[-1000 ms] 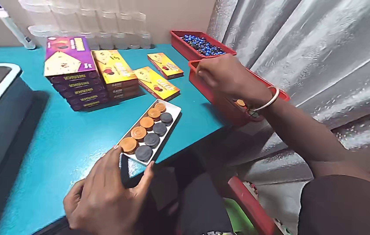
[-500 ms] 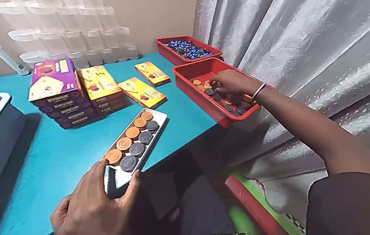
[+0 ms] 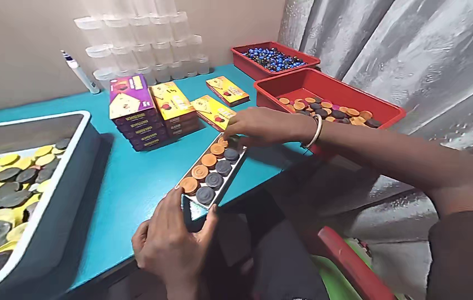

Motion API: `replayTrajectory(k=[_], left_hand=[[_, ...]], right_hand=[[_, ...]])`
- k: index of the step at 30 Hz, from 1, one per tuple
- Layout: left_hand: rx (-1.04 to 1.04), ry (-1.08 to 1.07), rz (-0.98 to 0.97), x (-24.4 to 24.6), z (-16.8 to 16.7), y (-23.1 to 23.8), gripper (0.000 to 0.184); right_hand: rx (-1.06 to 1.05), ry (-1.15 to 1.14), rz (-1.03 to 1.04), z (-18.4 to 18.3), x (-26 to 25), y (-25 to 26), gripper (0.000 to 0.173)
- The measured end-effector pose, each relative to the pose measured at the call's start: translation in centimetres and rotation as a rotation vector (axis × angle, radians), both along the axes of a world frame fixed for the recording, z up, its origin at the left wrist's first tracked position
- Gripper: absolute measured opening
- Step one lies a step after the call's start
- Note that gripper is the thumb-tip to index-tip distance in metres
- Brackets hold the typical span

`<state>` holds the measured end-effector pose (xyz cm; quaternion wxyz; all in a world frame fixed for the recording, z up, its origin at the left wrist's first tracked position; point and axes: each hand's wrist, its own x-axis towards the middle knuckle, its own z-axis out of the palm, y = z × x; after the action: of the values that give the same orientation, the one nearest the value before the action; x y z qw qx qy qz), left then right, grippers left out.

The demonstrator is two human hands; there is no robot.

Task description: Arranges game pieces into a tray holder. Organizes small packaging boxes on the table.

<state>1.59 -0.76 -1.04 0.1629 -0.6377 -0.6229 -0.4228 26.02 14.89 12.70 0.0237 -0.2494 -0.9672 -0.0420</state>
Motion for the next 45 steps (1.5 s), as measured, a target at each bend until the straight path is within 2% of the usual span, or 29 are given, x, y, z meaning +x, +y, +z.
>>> replayTrajectory(k=[4, 10, 17, 25, 30, 35, 38, 42, 45], left_hand=[[0.009, -0.029, 0.002, 0.1, 0.0, 0.1, 0.069], [0.001, -0.035, -0.014, 0.0, 0.1, -0.1, 0.068], [0.003, -0.036, -0.009, 0.1, 0.1, -0.1, 0.067], [-0.013, -0.021, -0.010, 0.1, 0.1, -0.1, 0.067], [-0.017, -0.013, -0.008, 0.1, 0.1, -0.1, 0.067], [-0.016, -0.004, -0.008, 0.1, 0.2, -0.1, 0.066], [-0.025, -0.003, -0.007, 0.1, 0.3, -0.1, 0.066], [-0.019, -0.003, -0.013, 0.1, 0.3, -0.1, 0.066], [-0.022, 0.001, -0.008, 0.0, 0.2, -0.1, 0.066]], right_hand=[[-0.012, -0.042, -0.032, -0.1, 0.1, -0.1, 0.017], [-0.180, 0.032, -0.021, 0.0, 0.6, -0.1, 0.007], [-0.207, 0.058, 0.035, -0.2, 1.3, 0.5, 0.010], [-0.168, 0.088, 0.014, -0.6, 1.3, 0.0, 0.010], [-0.031, 0.031, -0.062, -0.8, 1.1, -0.7, 0.012], [-0.109, 0.021, -0.113, -0.6, 1.0, -0.8, 0.010], [-0.058, -0.040, -0.142, -0.4, 0.6, -1.1, 0.008], [0.094, -0.031, -0.059, -0.9, 0.6, -1.4, 0.010], [0.080, 0.021, -0.009, -1.3, 0.5, -1.6, 0.015]])
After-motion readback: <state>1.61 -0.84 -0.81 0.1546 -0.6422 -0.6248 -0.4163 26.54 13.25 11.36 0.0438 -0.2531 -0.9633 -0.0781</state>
